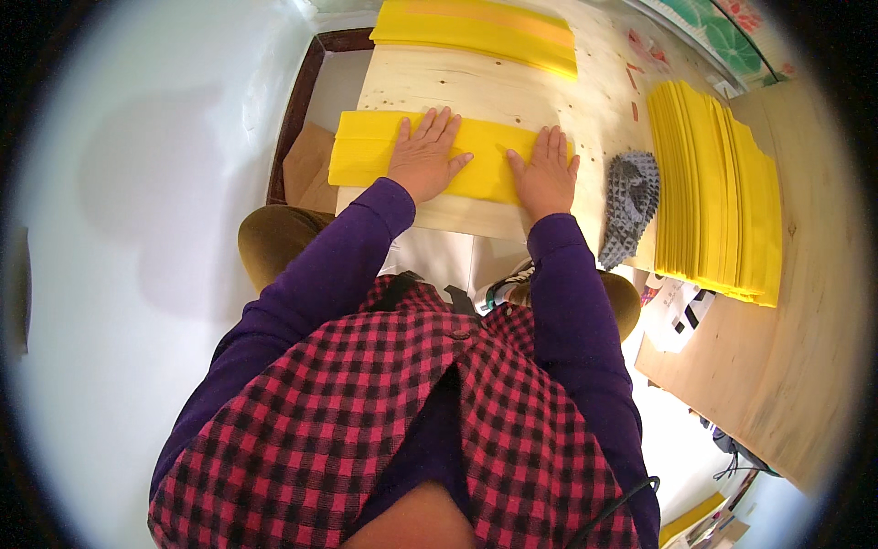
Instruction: The person folds multiple yellow sheets on a low wooden table, aligning edges and pressing creases. They stack the folded sheets into a neat pile and briefly handle a small black object at the end.
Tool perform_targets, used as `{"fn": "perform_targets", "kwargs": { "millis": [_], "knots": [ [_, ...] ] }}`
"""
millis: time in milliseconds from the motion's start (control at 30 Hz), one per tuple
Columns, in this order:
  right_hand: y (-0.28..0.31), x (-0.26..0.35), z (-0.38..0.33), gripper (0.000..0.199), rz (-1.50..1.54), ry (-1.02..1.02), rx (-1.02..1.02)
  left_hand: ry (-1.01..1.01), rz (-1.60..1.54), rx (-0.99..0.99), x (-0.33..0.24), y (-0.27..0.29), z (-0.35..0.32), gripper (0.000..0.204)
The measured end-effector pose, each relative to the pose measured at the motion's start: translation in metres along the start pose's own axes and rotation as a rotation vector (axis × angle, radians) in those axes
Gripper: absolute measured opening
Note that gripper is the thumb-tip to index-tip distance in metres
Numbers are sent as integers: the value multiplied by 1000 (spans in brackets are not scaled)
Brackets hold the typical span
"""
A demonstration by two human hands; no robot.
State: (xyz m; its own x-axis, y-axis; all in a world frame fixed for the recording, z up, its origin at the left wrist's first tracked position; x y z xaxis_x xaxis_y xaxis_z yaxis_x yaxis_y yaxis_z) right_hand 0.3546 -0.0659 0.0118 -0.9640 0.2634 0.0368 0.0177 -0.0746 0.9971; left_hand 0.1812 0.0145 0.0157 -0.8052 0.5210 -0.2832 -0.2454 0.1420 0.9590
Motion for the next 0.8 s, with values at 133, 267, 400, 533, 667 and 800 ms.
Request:
{"fn": "perform_targets", "kwargs": {
  "millis": [133, 267, 400, 533, 667, 800],
  "knots": [
    [-3, -1, -1, 77, 1, 21, -25, -23, -3, 5, 6, 1, 0, 67],
    [0, 1, -2, 75, -15, 57, -39, -15, -6, 22, 5, 3, 0, 67],
    [14, 20, -3, 74, -63, 157, -108, -18, -19, 25, 4, 3, 2, 67],
    [17, 66, 0, 75, 36, 272, -140, -35, 34, 6, 4, 1, 1, 65],
    [12, 100, 16, 75, 240, 316, -101, -40, 77, -4, 4, 0, 3, 65],
    [5, 86, 19, 71, 229, 258, -81, -22, 39, 12, 7, 1, 4, 67]
  ]
}}
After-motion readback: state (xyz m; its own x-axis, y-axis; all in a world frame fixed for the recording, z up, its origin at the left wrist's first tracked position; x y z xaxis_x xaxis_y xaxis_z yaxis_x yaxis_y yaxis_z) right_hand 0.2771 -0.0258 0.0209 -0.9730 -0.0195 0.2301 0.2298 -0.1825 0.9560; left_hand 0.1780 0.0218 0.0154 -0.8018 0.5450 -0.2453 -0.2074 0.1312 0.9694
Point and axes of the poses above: each hand's wrist, its own z-axis towards the middle knuckle, its own y-axis out of the back of the hand, x = y × z, the point moved 7 cm from there along z, towards the middle knuckle, and after that the axes turned 11 degrees about y, right-handed, at the moved point
